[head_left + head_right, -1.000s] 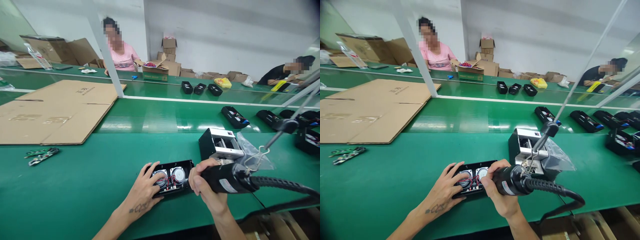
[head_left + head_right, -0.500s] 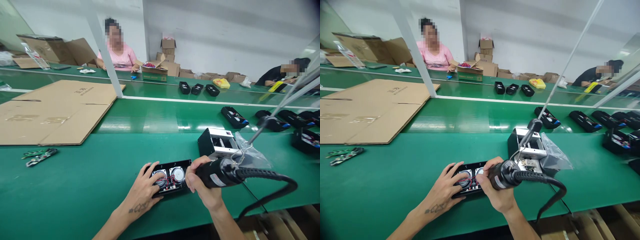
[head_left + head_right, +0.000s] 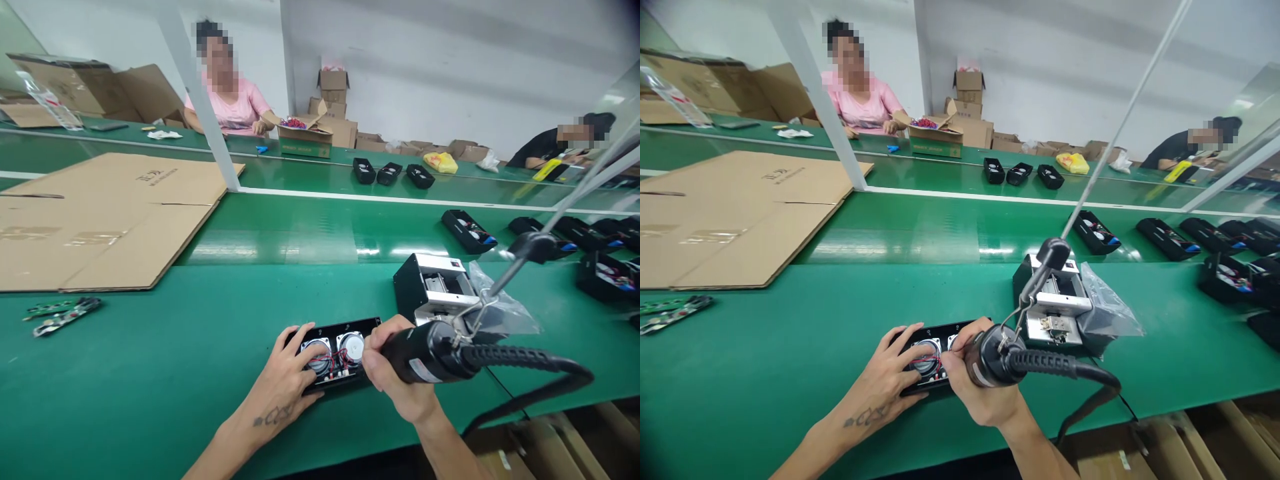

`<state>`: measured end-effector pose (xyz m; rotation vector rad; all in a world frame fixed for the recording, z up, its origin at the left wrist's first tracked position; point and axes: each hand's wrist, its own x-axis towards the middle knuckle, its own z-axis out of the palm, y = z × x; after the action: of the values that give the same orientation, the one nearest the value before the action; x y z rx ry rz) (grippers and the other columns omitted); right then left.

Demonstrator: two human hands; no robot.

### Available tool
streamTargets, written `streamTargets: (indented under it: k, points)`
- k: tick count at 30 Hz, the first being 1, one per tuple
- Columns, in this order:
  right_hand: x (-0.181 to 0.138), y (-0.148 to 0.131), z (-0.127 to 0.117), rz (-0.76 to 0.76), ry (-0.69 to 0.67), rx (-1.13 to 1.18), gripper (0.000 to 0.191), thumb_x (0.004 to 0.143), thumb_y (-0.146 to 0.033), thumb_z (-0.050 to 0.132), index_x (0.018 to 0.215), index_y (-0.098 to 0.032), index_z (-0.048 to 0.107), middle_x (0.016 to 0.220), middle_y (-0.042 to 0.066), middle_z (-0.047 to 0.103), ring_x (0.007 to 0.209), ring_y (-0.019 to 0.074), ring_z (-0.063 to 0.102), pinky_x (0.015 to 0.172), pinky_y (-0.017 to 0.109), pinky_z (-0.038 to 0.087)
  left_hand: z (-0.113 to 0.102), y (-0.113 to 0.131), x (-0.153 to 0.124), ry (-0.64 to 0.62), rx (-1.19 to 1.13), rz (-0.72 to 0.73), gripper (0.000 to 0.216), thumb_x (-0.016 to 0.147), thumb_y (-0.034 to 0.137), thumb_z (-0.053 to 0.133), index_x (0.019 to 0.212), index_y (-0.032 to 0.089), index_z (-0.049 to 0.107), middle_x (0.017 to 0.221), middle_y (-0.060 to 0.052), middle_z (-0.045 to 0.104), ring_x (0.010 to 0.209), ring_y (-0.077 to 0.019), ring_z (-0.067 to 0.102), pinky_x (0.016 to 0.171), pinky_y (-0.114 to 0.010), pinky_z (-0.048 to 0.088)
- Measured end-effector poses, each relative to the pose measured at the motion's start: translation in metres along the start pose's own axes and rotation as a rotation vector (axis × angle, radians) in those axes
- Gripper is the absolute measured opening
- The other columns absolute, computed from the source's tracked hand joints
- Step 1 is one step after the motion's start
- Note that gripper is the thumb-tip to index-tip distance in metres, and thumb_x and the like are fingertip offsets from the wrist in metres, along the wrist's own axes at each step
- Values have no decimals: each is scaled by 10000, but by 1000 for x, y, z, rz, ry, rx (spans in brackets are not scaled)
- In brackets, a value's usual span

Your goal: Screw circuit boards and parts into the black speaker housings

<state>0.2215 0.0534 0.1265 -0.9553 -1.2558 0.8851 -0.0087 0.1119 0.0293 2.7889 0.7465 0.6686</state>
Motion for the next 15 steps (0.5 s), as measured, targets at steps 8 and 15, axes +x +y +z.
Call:
streamTargets:
  k: [8,15]
  points:
    - [1,-4,4,30,-28,19,153,1002,-293,714,945,-270,573,657,-85,516,493,96,450,490,260,369,-3,3,1,-20,-8,-19,262,852,424,933,785,237,763,1298,-12,735,1520,-404,455,1258,-606,267]
    - [-1,-1,9,-5,11,-64,210,982,-349,735,897,-259,565,639,-77,523,511,110,478,516,283,413,-3,4,1,-10,-44,-34,250,836,385,950,800,231,756,1316,2,744,1519,-420,467,1251,-628,275]
